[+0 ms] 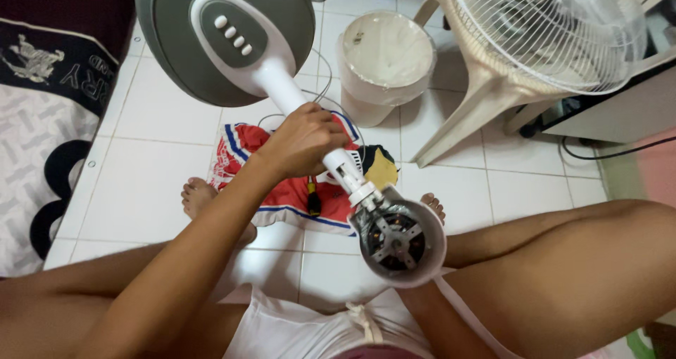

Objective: The person disassembles a small electric fan by removing the rear grille and unscrewing the motor housing with a screwdriver. They expose the internal motor and fan blades, then reattach the rear grille and tighten the screws.

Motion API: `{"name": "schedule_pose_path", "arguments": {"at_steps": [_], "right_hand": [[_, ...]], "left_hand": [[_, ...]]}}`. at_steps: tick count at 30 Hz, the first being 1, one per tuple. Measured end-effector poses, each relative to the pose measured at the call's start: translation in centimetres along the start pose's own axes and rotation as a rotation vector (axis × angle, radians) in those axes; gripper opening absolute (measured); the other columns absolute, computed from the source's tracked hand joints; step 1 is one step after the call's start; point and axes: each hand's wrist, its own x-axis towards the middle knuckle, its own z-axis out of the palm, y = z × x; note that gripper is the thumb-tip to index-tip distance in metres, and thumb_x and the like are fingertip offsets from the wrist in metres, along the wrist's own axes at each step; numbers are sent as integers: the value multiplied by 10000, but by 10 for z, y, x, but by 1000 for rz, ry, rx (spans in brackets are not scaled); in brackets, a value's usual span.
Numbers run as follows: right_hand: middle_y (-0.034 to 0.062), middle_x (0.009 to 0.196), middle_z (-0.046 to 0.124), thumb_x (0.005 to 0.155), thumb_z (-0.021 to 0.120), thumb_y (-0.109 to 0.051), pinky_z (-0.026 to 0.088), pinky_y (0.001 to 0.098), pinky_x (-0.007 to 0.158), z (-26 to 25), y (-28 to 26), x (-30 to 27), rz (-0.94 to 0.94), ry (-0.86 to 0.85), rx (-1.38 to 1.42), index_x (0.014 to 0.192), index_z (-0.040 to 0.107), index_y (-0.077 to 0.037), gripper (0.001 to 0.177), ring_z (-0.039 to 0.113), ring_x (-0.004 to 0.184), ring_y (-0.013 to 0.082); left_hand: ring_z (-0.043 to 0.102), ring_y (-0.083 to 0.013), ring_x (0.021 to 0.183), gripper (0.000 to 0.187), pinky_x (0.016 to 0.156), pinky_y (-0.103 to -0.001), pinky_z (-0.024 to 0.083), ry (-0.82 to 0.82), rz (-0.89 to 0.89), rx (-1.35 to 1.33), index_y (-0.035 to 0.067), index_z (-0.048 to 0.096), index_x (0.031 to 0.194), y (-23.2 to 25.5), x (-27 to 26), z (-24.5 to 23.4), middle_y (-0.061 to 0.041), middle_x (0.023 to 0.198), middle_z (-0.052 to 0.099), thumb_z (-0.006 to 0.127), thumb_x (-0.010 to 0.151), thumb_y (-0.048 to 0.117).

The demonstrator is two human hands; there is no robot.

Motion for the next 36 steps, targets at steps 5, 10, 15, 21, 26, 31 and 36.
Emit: {"name": "schedule_pose_path", "arguments": {"at_steps": [5, 10, 15, 21, 26, 31, 36], "right_hand": [[26, 1082, 631, 946, 497, -583, 482, 421, 892, 10, -2, -1, 95, 17, -19, 1122, 667, -149, 498, 578, 996, 219], [27, 1056, 618, 944, 489, -581, 476, 415, 872, 18, -3, 13, 23, -12, -2, 1108, 662, -138, 502, 565, 971, 216], [28, 1030, 605, 942, 481, -578, 470, 408, 853, 7, -3, 13, 21, 15, -24, 1094, 658, -128, 508, 553, 946, 214], [29, 999, 589, 940, 471, -576, 462, 400, 830, -5, -8, 9, 67, 57, -58, 1077, 652, -115, 514, 538, 916, 210], [31, 973, 576, 938, 463, -574, 456, 394, 810, -6, -11, 12, 79, 65, -83, 1063, 648, -104, 520, 526, 891, 208], [32, 947, 563, 936, 455, -571, 449, 387, 791, -5, -10, 10, 111, 82, -95, 1049, 643, -93, 526, 514, 866, 205], [33, 921, 550, 934, 447, -569, 443, 380, 772, -2, -5, 8, 136, 87, -97, 1035, 638, -82, 533, 501, 841, 202]], "left_hand": [[646, -233, 896, 263, 838, -401, 465, -55, -48, 61, 175, 735, 867, -2, 0, 0, -1, 834, 693, 804, 614, 175], [647, -227, 888, 252, 851, -399, 469, -33, -29, 33, 164, 732, 849, -5, -3, -1, 5, 830, 693, 795, 605, 166], [637, -232, 881, 230, 830, -405, 457, -24, -41, -14, 164, 739, 870, -5, -4, 6, -1, 826, 691, 806, 651, 183], [648, -243, 882, 336, 814, -399, 459, -14, -54, -70, 161, 748, 865, -10, -7, 15, -6, 834, 712, 795, 532, 167], [651, -257, 888, 272, 847, -406, 474, 1, -94, -96, 153, 728, 822, -14, -13, 16, -35, 793, 690, 814, 565, 177], [656, -242, 870, 269, 832, -403, 473, -6, -94, -26, 162, 739, 823, -12, -8, 6, -21, 806, 701, 798, 560, 152], [651, -223, 862, 213, 838, -389, 471, 51, -38, 29, 160, 748, 835, -3, 1, -6, -4, 815, 702, 809, 631, 165]]}}
